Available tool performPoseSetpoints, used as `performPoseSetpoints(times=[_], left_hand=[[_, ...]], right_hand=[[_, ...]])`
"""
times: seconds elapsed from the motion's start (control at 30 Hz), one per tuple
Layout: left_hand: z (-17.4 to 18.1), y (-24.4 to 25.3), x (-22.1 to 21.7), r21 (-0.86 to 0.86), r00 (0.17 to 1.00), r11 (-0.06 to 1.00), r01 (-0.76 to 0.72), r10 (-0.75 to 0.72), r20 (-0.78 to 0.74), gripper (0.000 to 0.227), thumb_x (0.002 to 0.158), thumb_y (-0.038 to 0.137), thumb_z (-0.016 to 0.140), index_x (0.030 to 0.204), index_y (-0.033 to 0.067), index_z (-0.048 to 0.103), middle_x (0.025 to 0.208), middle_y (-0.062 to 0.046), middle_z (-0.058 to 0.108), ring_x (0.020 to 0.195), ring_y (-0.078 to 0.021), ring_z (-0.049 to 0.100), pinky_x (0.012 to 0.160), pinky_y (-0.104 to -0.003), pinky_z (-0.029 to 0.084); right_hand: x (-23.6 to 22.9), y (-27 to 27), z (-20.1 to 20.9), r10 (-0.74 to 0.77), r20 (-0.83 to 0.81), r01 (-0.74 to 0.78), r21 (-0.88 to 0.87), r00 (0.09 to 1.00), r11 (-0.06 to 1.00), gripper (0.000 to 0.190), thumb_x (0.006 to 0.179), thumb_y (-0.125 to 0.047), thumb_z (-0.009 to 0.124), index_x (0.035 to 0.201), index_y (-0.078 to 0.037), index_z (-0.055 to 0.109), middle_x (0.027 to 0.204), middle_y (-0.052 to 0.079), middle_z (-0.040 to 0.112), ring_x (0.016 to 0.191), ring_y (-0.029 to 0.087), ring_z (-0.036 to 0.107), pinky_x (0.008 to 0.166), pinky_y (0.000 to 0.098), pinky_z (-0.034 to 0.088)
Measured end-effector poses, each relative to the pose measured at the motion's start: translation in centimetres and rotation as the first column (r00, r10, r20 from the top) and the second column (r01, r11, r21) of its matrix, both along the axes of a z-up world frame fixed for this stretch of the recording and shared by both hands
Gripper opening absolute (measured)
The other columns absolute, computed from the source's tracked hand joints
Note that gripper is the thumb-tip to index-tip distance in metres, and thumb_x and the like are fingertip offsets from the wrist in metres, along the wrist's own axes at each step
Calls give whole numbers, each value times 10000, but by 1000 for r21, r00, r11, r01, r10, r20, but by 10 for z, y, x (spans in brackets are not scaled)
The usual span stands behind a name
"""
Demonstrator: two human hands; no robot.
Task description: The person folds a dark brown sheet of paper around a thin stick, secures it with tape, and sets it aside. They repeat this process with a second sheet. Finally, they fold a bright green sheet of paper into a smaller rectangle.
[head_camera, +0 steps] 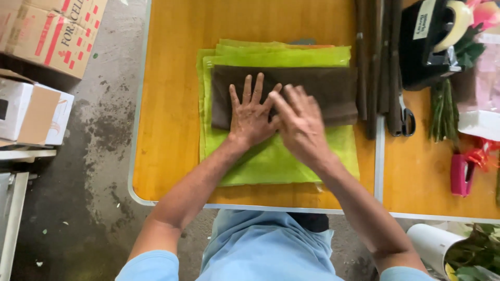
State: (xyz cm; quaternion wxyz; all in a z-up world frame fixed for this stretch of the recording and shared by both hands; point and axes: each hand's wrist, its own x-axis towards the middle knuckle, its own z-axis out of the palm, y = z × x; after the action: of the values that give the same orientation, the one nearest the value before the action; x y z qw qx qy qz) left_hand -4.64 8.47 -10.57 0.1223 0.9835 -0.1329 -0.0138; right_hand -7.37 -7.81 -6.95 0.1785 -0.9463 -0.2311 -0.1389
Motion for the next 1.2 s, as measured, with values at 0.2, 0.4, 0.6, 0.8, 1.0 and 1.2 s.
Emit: performPoseSetpoints(times=[0.2,0.4,0.6,0.8,1.0,1.2], left_hand=[[1,2,1,-38,1000,999,-15,14,-20,781,914,578,569,1630,390,320,1741,-114,139,1593,-405,81,1193,-775,32],[13,49,9,-26,996,997,-78,79,47,689,999,713,411,1595,367,406,1690,-142,304,1562,-402,232,1183,-766,105],[-29,96,32,-67,975,997,-42,55,214,538,1047,559,481,1527,319,524,1608,-218,403,1521,-434,304,1172,-737,129],[-46,118,92,-48,983,995,91,-82,164,503,884,505,753,1295,234,646,1375,-157,535,1380,-370,486,1164,-680,288],[-45,126,146,-31,998,998,62,-62,-25,703,536,683,919,1127,354,726,1000,-23,698,1087,-287,647,958,-483,465],[-13,114,143,-52,984,996,69,-76,-158,546,599,568,926,1034,273,780,964,-109,743,1001,-345,722,892,-486,565]], right_hand=[[13,-2,-4,-64,-485,26,-84,872,996,574,1102,-514,267,1645,-329,300,1697,184,270,1560,410,218,1256,593,75],[23,-72,-22,-281,-374,195,-252,884,948,562,1120,-486,280,1646,-294,331,1724,137,235,1582,358,200,1275,551,110],[45,-92,-60,-166,246,242,-322,955,915,370,1081,-397,574,1379,-215,696,1403,109,659,1348,286,577,1125,479,354],[100,-86,-28,25,-101,-47,-224,995,973,529,992,-374,693,1477,-188,591,1331,121,645,1329,323,571,1114,511,362],[154,-97,-36,-72,-393,-18,-220,917,975,604,775,-527,845,1284,-232,709,1204,61,666,1249,305,601,1051,476,365],[139,-81,25,-34,-524,-31,-115,851,993,337,957,-356,734,1173,-100,766,1116,197,739,1130,450,676,922,525,494]])
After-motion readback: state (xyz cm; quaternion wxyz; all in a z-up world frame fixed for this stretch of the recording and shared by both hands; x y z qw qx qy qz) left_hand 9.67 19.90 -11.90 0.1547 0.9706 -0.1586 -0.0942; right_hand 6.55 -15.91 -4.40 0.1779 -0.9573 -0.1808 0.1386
